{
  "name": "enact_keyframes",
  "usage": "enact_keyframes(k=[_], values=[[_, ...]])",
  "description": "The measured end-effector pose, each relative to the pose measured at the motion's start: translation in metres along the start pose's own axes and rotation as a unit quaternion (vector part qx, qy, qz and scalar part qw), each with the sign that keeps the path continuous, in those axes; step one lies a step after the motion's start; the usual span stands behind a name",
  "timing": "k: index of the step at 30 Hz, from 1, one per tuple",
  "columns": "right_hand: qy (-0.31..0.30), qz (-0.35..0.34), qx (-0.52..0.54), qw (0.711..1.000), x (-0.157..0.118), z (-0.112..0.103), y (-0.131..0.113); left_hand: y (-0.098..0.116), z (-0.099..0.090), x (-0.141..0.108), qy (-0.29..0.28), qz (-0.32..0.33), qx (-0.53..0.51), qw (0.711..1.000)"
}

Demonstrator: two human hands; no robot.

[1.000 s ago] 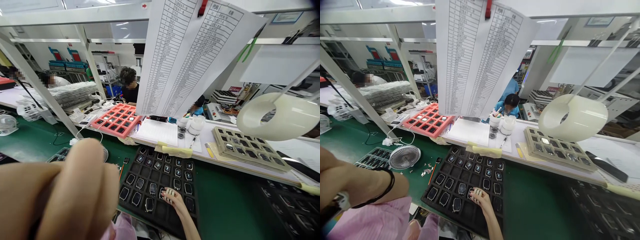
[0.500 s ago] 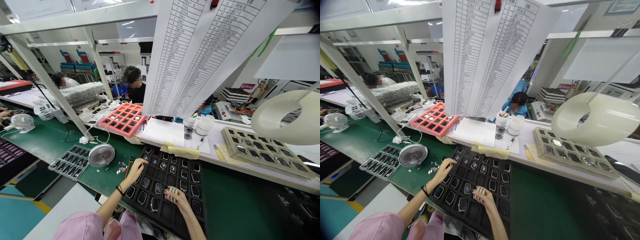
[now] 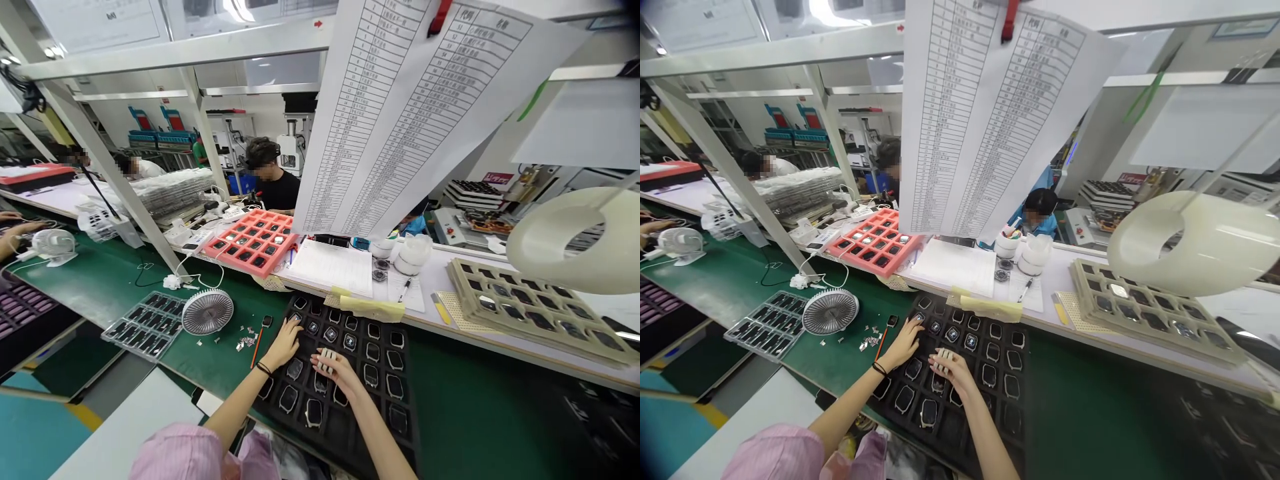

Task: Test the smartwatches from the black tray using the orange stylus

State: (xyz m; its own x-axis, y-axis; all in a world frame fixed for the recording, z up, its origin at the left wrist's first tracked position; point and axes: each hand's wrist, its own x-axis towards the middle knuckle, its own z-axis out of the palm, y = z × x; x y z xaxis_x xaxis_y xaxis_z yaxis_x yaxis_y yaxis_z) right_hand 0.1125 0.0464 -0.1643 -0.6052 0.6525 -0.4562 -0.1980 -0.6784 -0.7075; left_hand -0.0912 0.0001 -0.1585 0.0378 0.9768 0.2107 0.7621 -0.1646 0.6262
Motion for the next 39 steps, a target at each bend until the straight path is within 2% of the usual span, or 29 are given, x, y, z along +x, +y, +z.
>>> enact_keyframes(k=[2, 6, 9, 14, 19, 22, 25, 31, 35, 39], values=[[-0.003, 0.001, -0.002, 1.000, 0.000, -0.005, -0.004, 0.018, 0.001, -0.001, -0.035, 0.032, -0.017, 0.999], [-0.012, 0.004, -0.023, 1.000, -0.008, -0.015, -0.008, 0.056, 0.012, 0.005, -0.140, 0.111, -0.068, 0.982], [-0.009, -0.005, -0.042, 0.999, -0.016, -0.019, -0.006, 0.071, 0.025, 0.014, -0.174, 0.129, -0.087, 0.972], [0.036, -0.044, -0.067, 0.996, -0.022, -0.032, -0.004, 0.069, 0.041, 0.028, -0.160, 0.104, -0.072, 0.979], [0.118, -0.099, -0.148, 0.977, -0.009, -0.055, -0.008, 0.055, 0.053, 0.043, -0.155, 0.082, -0.013, 0.984], [0.162, -0.148, -0.236, 0.947, 0.004, -0.062, -0.007, 0.048, 0.053, 0.049, -0.170, 0.086, 0.024, 0.981], [0.181, -0.196, -0.324, 0.908, 0.016, -0.062, -0.002, 0.039, 0.044, 0.048, -0.159, 0.085, 0.061, 0.982], [0.176, -0.263, -0.456, 0.832, 0.018, -0.060, 0.016, 0.012, 0.020, 0.019, -0.129, 0.069, 0.141, 0.979], [0.163, -0.317, -0.522, 0.775, 0.005, -0.055, 0.026, 0.004, 0.026, -0.007, -0.111, 0.061, 0.170, 0.977], [0.088, -0.359, -0.570, 0.734, 0.003, -0.049, 0.029, 0.004, 0.040, -0.017, -0.093, 0.044, 0.188, 0.977]])
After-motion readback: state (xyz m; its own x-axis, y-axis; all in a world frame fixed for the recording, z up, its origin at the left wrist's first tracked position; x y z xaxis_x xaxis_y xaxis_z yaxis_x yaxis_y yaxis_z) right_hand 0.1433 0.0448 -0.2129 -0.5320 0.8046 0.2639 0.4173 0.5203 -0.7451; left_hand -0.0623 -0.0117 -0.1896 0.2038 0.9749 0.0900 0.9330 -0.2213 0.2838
